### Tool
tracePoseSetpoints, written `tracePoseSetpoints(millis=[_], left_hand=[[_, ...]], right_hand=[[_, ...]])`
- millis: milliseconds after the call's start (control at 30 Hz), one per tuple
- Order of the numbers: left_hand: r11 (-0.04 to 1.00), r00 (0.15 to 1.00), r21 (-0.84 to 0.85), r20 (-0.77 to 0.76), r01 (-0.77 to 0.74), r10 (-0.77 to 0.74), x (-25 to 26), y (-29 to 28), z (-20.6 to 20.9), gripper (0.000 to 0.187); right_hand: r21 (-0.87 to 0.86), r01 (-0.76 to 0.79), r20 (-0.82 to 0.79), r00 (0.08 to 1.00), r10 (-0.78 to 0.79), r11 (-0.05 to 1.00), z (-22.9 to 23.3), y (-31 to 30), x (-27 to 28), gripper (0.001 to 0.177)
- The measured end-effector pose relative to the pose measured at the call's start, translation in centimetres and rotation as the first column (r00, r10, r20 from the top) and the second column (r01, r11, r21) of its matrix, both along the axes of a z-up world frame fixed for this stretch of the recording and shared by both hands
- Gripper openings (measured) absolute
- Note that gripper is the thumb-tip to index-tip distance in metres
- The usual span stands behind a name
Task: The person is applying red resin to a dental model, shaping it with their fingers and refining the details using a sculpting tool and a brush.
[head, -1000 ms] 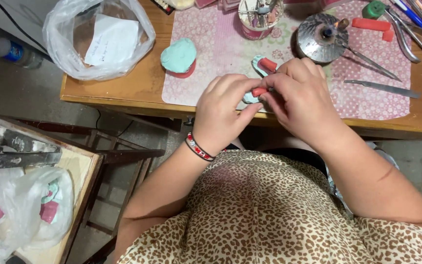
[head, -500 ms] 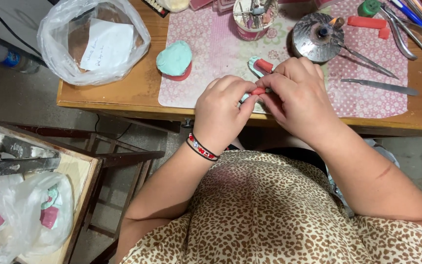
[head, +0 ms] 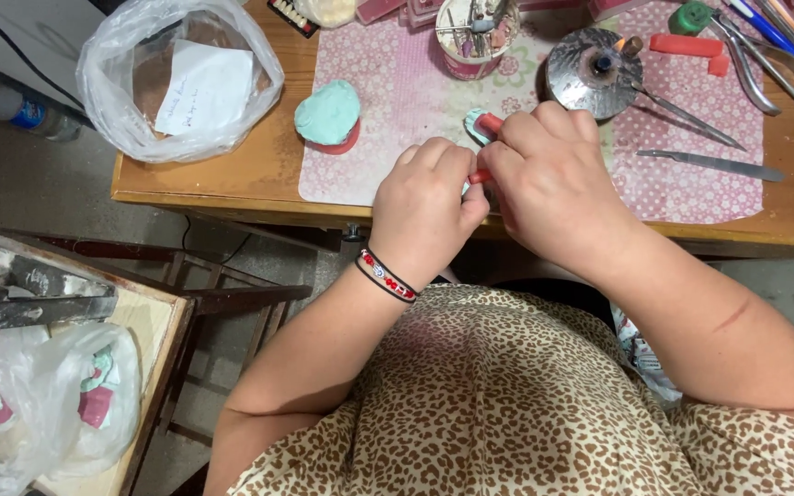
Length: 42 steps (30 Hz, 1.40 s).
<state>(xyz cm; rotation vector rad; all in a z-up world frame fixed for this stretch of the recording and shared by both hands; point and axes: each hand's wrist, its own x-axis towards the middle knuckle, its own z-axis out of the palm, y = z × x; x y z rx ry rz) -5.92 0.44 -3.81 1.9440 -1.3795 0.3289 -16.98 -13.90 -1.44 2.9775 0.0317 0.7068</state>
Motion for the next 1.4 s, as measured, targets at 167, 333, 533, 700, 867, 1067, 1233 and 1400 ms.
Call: tracePoseSetpoints(millis=[167,333,533,700,867,1067,1233,1400], left_hand=[[0.999,0.999,0.036,-0.014,-0.035,0.035,0.1,-0.3,-0.5,0.015],[0.993,0.998,0.111,-0.037,-0.038,0.043,0.6,-0.7,-0.7,0.015],[0.992,0.998,0.129,-0.062,-0.004,0.012,0.6,-0.3,-0.1,0.017],[0.983,0.989,0.182,-0.148,0.017,0.010,0.8,-0.1,0.5,0.021],[0.983,0.985,0.180,-0.172,0.039,-0.008,1.2,-0.2,0.4,0.011],[0.985,0.977,0.166,-0.212,0.057,-0.021,1.2,-0.4,0.7,0.009],[0.977,0.971,0.208,-0.239,0.045,0.006,1.0,-0.6,1.0,0.014],[0.986,0.975,0.154,-0.220,0.057,-0.022,0.8,0.0,0.6,0.014]], right_hand=[[0.029,-0.023,-0.009,1.000,0.023,0.999,0.2,-0.4,0.2,0.010],[0.098,-0.038,-0.005,0.999,0.039,0.994,0.4,-0.7,0.5,0.007],[0.140,-0.008,-0.043,0.999,0.014,0.990,0.1,-0.9,0.2,0.011],[0.208,0.029,-0.131,0.991,-0.001,0.978,0.1,-1.2,-0.1,0.023],[0.242,0.001,-0.111,0.993,0.027,0.970,0.1,-1.4,-0.4,0.016],[0.200,0.000,-0.066,0.998,0.014,0.980,0.3,-1.2,0.0,0.007],[0.203,-0.021,-0.019,0.999,0.026,0.979,0.5,-1.1,0.3,0.006],[0.174,-0.007,-0.013,1.000,0.010,0.985,-0.1,-0.8,0.0,0.005]])
